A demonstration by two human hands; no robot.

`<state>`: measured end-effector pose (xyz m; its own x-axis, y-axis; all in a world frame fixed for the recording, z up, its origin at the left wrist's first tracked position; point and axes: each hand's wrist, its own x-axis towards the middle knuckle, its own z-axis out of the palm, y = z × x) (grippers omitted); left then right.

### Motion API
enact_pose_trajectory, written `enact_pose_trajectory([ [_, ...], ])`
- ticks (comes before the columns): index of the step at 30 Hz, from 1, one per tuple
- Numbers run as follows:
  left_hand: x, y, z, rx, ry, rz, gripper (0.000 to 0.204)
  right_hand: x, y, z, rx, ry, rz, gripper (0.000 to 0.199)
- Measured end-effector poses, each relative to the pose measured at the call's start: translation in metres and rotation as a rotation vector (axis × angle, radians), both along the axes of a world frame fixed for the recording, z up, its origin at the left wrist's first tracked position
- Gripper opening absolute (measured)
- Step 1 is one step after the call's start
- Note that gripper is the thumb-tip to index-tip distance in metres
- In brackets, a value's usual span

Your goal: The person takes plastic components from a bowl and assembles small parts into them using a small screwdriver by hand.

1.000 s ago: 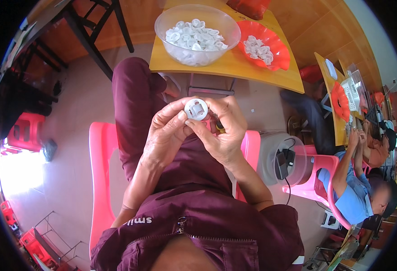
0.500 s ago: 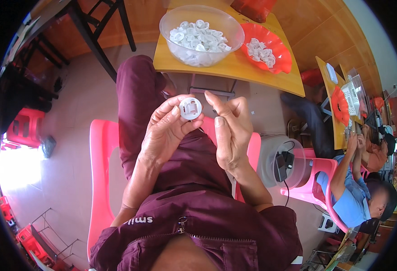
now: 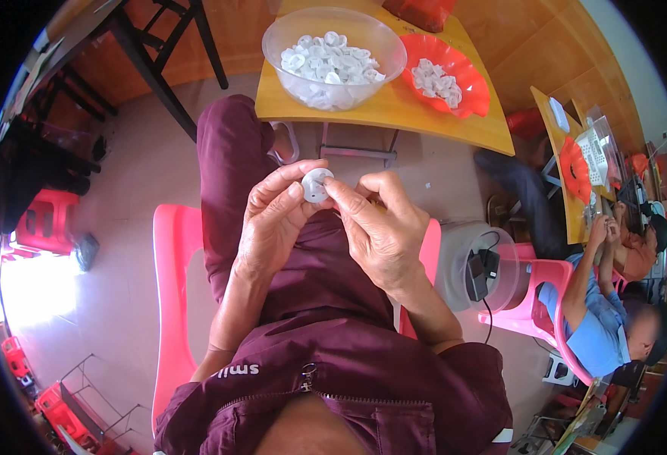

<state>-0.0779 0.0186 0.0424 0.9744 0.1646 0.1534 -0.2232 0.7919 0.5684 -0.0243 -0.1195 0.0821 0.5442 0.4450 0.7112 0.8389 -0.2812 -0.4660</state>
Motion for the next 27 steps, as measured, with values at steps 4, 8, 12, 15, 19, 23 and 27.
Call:
enact_pose_trajectory([
  [4, 0.0011, 0.0016, 0.0001, 0.057, 0.017, 0.010, 0.029, 0.0002, 0.0001, 0.0009, -0.039, -0.047, -0.024, 0.034],
  [8, 0.0021, 0.0021, 0.0003, 0.134, 0.031, 0.032, 0.028, 0.0007, -0.0021, 0.0014, -0.097, -0.074, -0.043, 0.035],
  [12, 0.0030, 0.0029, -0.0021, 0.168, 0.038, 0.031, 0.028, 0.0012, -0.0022, -0.0018, -0.095, -0.097, -0.049, 0.034],
  [15, 0.0038, 0.0018, -0.0019, 0.155, 0.022, 0.040, 0.029, 0.0007, -0.0020, -0.0011, -0.088, -0.089, -0.045, 0.033],
  [19, 0.0041, -0.0013, 0.0013, 0.146, 0.035, 0.066, 0.031, -0.0006, -0.0012, -0.0015, -0.079, -0.069, -0.046, 0.032],
  [23, 0.0043, -0.0020, 0.0009, 0.126, 0.004, 0.073, 0.034, -0.0011, 0.0001, -0.0033, -0.068, -0.073, -0.043, 0.031],
  [27, 0.0051, -0.0025, -0.0016, 0.163, 0.041, 0.060, 0.035, -0.0021, 0.0010, -0.0062, -0.084, -0.060, -0.051, 0.030],
])
